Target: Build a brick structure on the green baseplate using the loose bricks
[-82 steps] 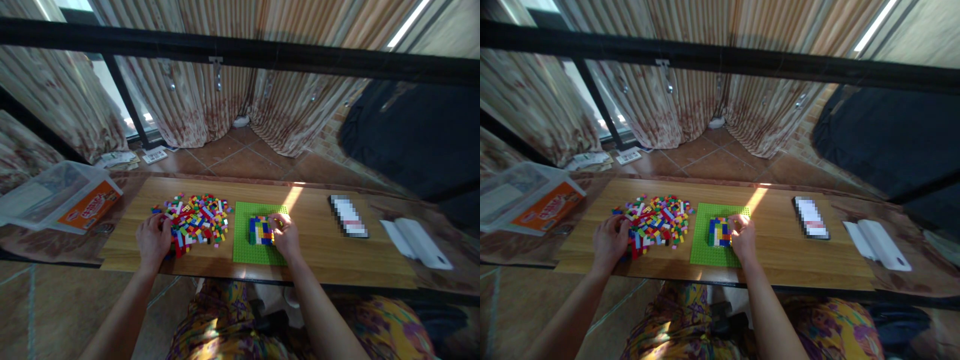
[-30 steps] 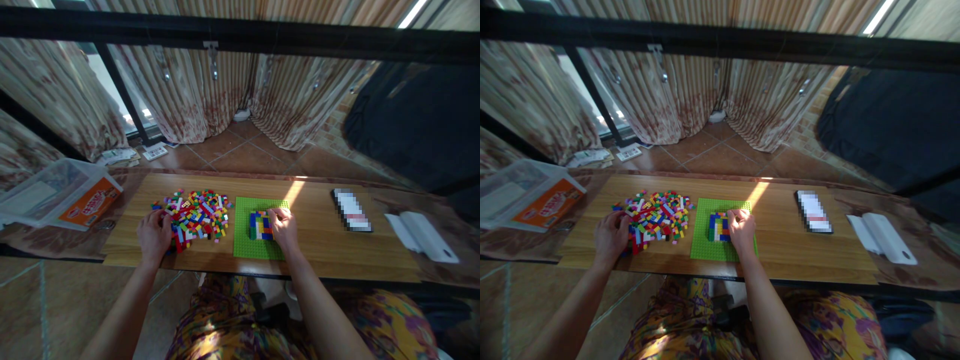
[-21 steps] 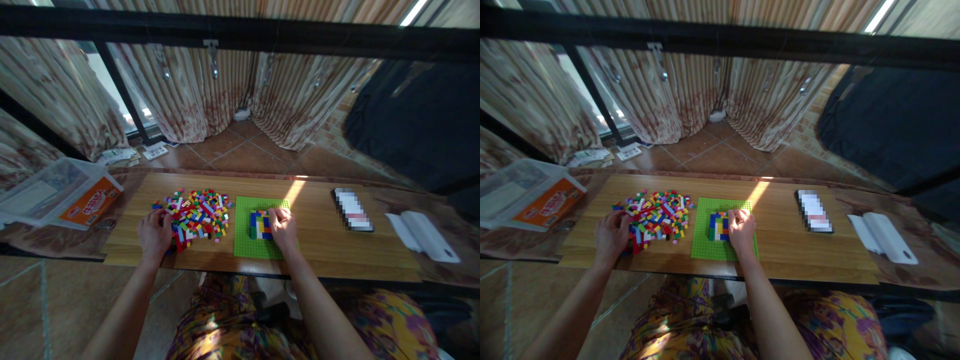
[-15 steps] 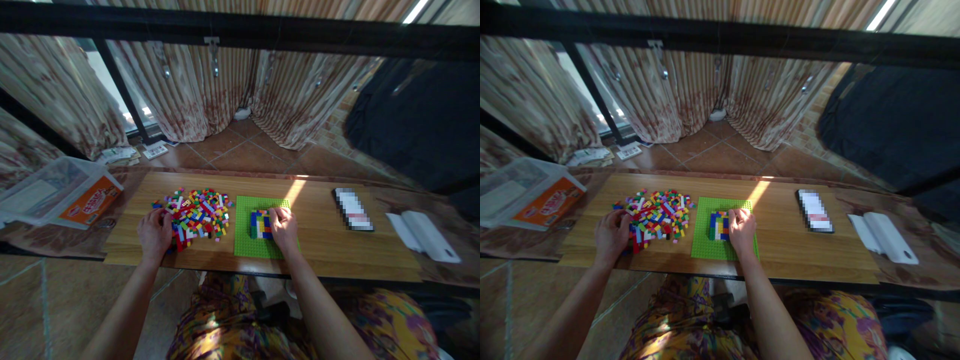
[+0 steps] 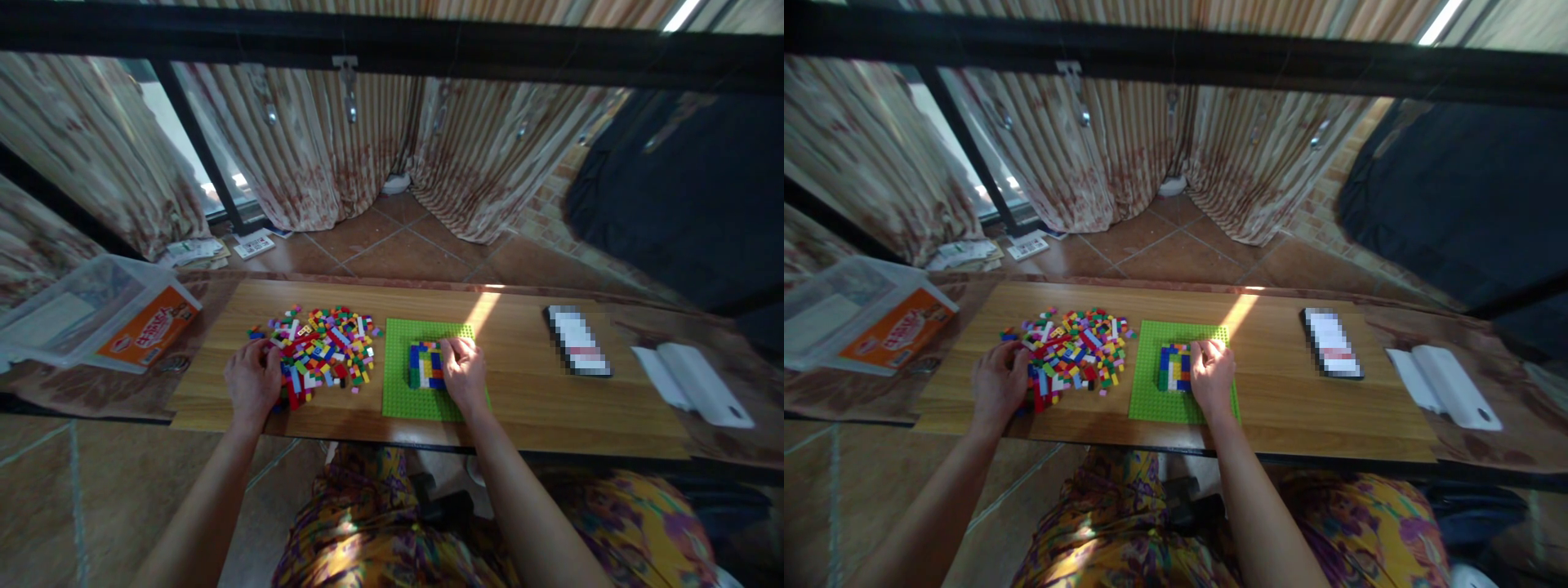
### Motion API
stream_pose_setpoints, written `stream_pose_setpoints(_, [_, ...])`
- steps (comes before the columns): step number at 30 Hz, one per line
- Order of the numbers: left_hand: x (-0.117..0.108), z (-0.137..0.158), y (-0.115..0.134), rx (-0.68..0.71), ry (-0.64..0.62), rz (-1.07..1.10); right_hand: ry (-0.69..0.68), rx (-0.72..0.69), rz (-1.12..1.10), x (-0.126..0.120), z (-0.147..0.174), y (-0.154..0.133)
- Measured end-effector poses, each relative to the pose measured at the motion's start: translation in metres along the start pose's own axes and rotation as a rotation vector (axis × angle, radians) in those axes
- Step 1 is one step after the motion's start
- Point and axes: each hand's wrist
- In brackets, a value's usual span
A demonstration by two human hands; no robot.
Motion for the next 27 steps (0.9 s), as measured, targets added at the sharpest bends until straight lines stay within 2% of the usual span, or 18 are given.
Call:
stream_pose_setpoints(22, [-0.0005, 0.0004, 0.0015, -0.017, 0.003, 0.024, -0.011, 0.004, -0.011, 0.0038, -0.0001, 0.0069])
stream_pose_setpoints(27, [-0.0015, 0.0002, 0.0018, -0.009, -0.007, 0.029, 0.026, 0.012, 0.011, 0.0063, 0.0012, 0.0075])
Point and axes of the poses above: each hand's wrist, its own z-axis away from the middle knuckle, its own x-axis out of the palm, y = z × x, and after that the axes turned 5 degrees about x, right-handed
